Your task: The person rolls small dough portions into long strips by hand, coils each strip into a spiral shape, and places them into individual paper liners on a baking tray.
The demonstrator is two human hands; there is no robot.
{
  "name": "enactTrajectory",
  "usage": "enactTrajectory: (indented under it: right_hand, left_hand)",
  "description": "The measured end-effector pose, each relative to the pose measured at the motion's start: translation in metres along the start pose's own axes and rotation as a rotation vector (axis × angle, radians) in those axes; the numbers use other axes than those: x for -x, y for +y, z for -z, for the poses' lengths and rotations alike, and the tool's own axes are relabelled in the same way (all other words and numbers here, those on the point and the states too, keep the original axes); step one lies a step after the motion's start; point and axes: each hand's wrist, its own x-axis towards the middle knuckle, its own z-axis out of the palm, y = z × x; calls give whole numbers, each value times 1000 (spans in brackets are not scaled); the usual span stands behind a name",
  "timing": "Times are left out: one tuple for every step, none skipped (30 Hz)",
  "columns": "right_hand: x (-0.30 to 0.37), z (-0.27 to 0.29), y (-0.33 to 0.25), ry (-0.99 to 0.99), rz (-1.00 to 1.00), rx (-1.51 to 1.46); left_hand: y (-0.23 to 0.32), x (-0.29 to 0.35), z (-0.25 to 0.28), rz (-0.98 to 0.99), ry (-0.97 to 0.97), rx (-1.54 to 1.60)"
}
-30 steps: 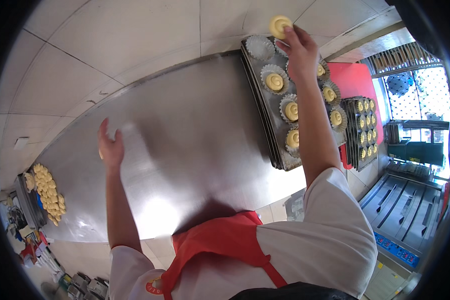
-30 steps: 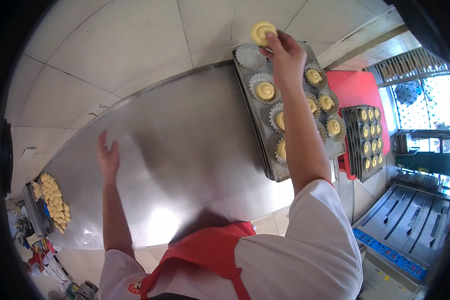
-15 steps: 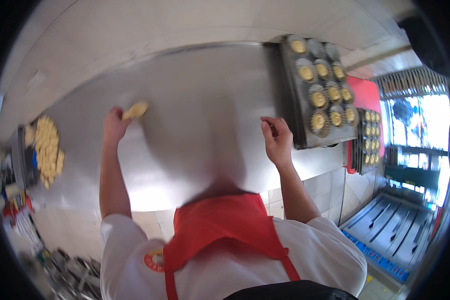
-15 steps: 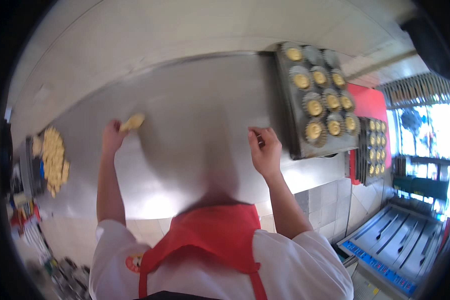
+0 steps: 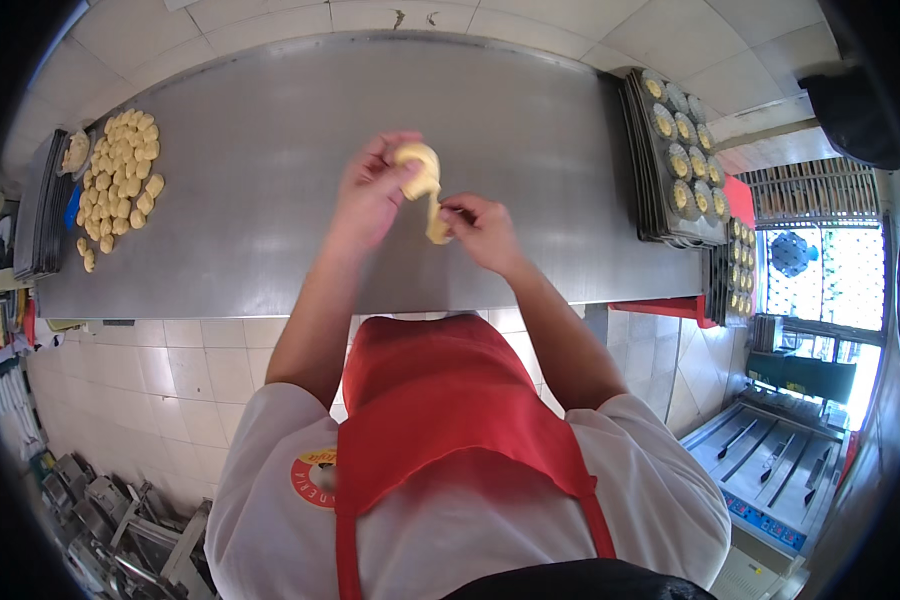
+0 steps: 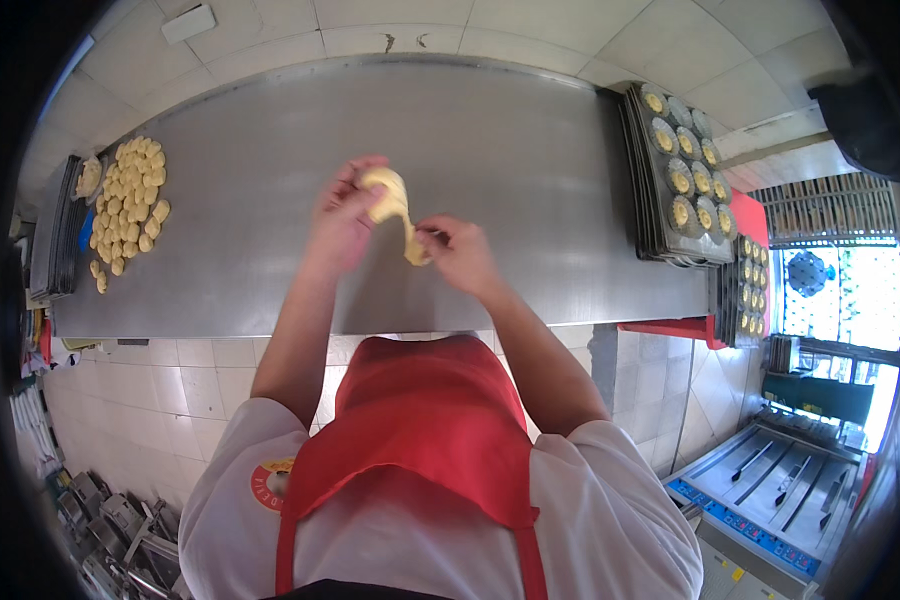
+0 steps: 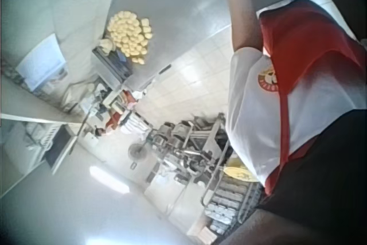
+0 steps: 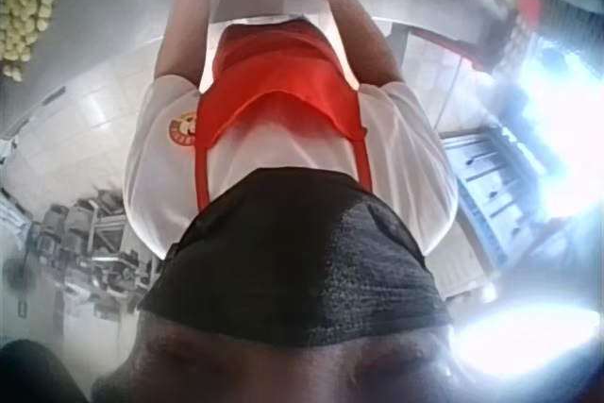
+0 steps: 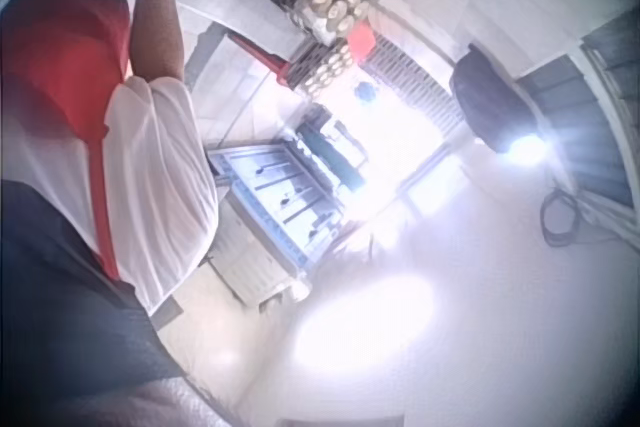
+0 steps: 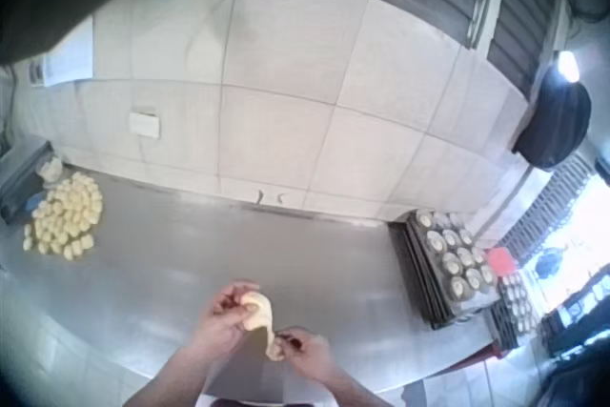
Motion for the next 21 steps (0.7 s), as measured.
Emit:
enactTrajectory:
  right_hand:
    - [8, 5, 9, 1, -61, 88]
    - [16, 10, 14, 57, -44, 143]
    - [26, 15, 20, 114, -28, 198]
    - [35, 14, 27, 167, -14, 248]
    - [39, 15, 45, 201, 10, 354]
    - [38, 14, 69, 226, 33, 456]
    - [42, 8, 86, 241, 56, 555]
    - [50, -10, 92, 357, 21, 589]
    - [48, -30, 89, 480, 14, 627]
    - [44, -38, 86, 621, -8, 667]
    - [48, -41, 88, 523, -91, 693]
    - [50, -39, 88, 468, -104, 576]
    - [48, -27, 85, 422, -108, 467]
    - [47, -19, 80, 359, -108, 359]
    - [50, -7, 74, 301, -84, 428]
    - [56, 4, 59, 224, -54, 497]
    - [64, 10, 52, 153, -29, 567]
    - [69, 10, 68, 159, 92, 684]
    - [80, 11, 95, 172, 210, 805]
    - [90, 10, 121, 172, 338, 919]
    - [103, -1, 136, 159, 307, 1067]
  left_hand:
    - [14, 3, 2, -63, 41, 79]
    - [29, 4, 6, -131, 80, 154]
    - [40, 1, 14, -150, 98, -64]
    - [52, -1, 27, -166, 117, -287]
    - [56, -5, 37, -172, 124, -503]
    - [53, -6, 49, -141, 113, -870]
    - [44, -4, 67, -103, 99, -1240]
    - [35, 4, 90, -62, 87, -1615]
    - [16, 16, 117, -108, 160, -1721]
    - [8, 17, 117, -167, 215, -1709]
    - [-6, 29, 111, -201, 246, -1689]
    - [-16, 40, 106, -235, 279, -1670]
    - [-22, 46, 94, -231, 244, -1545]
    - [-25, 56, 85, -217, 225, -1423]
    - [-30, 63, 77, -203, 208, -1301]
    - [-35, 76, 75, -203, 198, -1277]
    - [-44, 87, 72, -202, 180, -1247]
    - [-53, 98, 69, -202, 165, -1215]
    - [-62, 107, 60, -232, 117, -1215]
    - [-70, 116, 51, -261, 79, -1221]
    - [-77, 122, 45, -295, 47, -1230]
